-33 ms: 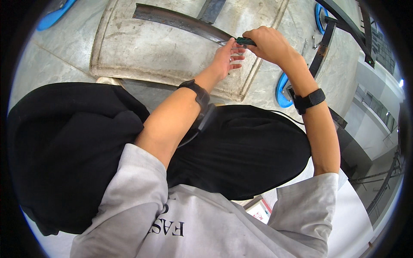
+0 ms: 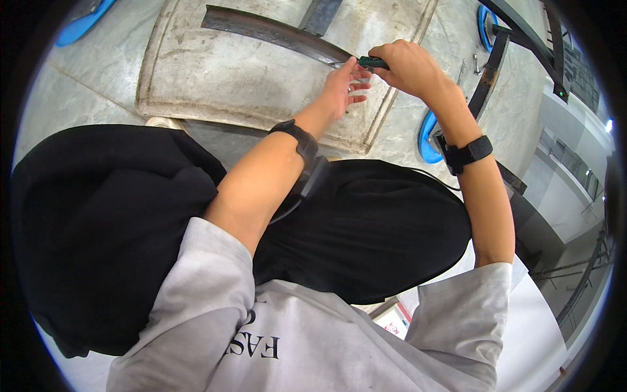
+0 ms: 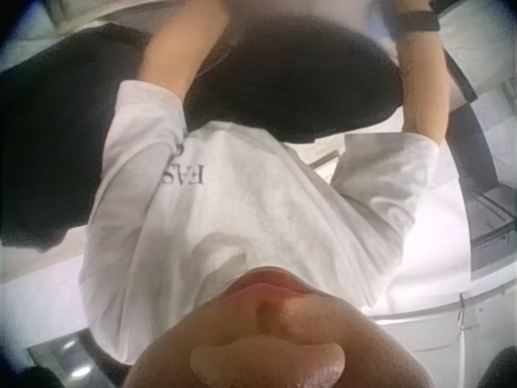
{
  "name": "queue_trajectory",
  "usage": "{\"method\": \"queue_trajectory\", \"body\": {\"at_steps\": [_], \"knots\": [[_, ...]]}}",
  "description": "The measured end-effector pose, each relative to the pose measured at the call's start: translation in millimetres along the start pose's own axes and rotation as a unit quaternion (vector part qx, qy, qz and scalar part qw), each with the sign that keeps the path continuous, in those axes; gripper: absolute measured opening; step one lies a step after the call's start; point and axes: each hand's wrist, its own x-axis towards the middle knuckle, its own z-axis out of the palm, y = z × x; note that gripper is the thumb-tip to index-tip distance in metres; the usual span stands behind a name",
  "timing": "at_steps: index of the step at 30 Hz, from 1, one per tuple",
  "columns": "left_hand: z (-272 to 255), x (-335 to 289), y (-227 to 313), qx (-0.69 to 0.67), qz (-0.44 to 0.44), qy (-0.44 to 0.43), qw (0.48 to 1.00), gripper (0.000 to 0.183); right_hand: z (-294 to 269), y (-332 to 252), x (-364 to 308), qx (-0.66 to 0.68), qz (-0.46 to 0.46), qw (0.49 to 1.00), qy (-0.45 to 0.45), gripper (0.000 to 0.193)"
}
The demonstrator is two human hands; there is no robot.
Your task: The person assembles a metal table frame on the floor by using a screwdriver and a socket wrench to attach components and tighten bolts.
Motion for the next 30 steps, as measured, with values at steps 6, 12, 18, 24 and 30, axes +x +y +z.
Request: {"method": "queue_trajectory", "body": {"at_steps": [6, 12, 18, 24, 30], "knots": [[-2.3, 4.9, -0.3, -0.016, 0.033, 0.006, 0.999, 0.031, -6.9, -7.8, -7.2, 0.303, 0.295, 0.903, -0.079, 0.048], [6.0, 3.9, -6.0, -0.049, 0.025, 0.016, 0.998, 0.027, 3.0, 6.0, -24.2, 0.329, 0.286, 0.897, -0.071, 0.056], [7.5, 2.7, -2.6, -0.004, 0.028, -0.007, 1.000, 0.030, 13.7, 2.4, -31.5, 0.102, -0.008, 0.986, 0.129, 0.033], [3.4, 5.9, 1.4, -0.054, 0.033, -0.011, 0.998, 0.031, 13.2, -9.1, -23.8, 0.123, 0.129, 0.981, 0.082, 0.020], [8.0, 3.7, 1.5, -0.040, 0.011, 0.000, 0.999, 0.030, 1.0, 1.6, -33.9, 0.170, 0.115, 0.972, 0.114, 0.021]]}}
